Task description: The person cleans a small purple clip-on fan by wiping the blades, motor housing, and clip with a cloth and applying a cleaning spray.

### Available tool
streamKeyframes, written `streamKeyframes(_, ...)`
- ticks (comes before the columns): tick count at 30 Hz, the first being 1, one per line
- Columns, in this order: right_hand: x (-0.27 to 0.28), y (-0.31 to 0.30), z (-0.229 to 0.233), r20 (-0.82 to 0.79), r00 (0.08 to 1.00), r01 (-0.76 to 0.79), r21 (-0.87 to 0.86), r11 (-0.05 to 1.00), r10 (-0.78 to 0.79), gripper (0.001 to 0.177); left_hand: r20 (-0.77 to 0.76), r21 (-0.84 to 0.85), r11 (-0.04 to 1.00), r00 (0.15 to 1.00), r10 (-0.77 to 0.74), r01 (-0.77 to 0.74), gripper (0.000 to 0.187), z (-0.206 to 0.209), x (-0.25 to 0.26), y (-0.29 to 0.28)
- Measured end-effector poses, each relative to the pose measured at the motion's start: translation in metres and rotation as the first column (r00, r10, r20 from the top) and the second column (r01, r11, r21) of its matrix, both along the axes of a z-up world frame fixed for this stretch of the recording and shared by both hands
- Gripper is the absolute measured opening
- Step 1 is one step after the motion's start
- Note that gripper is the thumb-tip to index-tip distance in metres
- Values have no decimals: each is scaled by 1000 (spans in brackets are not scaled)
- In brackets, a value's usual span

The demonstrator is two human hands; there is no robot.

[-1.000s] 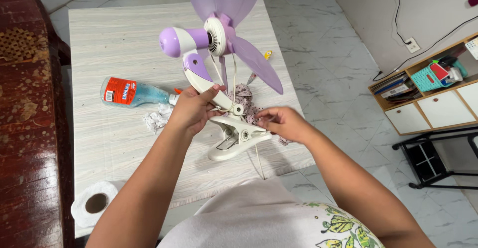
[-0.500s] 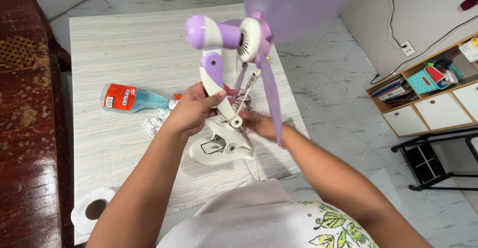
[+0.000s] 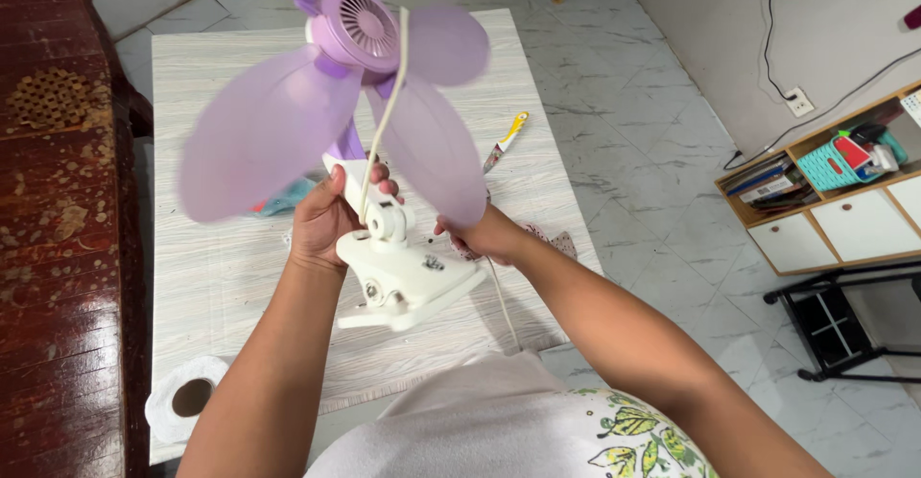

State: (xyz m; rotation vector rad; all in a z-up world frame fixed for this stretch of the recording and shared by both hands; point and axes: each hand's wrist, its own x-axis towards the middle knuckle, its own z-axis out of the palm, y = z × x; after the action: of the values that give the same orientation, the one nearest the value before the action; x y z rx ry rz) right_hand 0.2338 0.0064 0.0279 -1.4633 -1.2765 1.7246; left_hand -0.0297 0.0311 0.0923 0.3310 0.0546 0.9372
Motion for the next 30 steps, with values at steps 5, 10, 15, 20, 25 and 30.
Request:
streamKeyframes(5, 56, 70, 25, 106, 929, 371, -247, 895, -356, 24, -73, 9, 999, 996, -53, 53, 33, -5, -21, 2)
streamKeyframes(10, 146, 105, 74, -3, 838, 528, -242, 814, -545, 24, -542, 13, 976, 822, -177, 219, 29, 6, -48, -9)
streamKeyframes(15, 160, 128, 127, 26, 913, 407, -102, 908, -407, 13, -682, 73, 865, 658, -319, 496, 29, 16, -54, -17)
streamKeyframes(20, 159, 81, 183, -347, 884, 342, 26, 939, -313, 22, -717, 136, 840, 637, -282, 525, 23, -10, -52, -10)
streamKeyframes(25, 164, -13, 206, -441, 773, -170, 548, 819, 456, 15, -883, 276, 941, 439, 168, 195, 49, -35, -44, 6)
streamKeyframes(30, 132, -55, 171, -67, 826, -539, 196, 819, 559, 33, -820, 448, 891, 362, 443, -76, 56, -47, -14, 10)
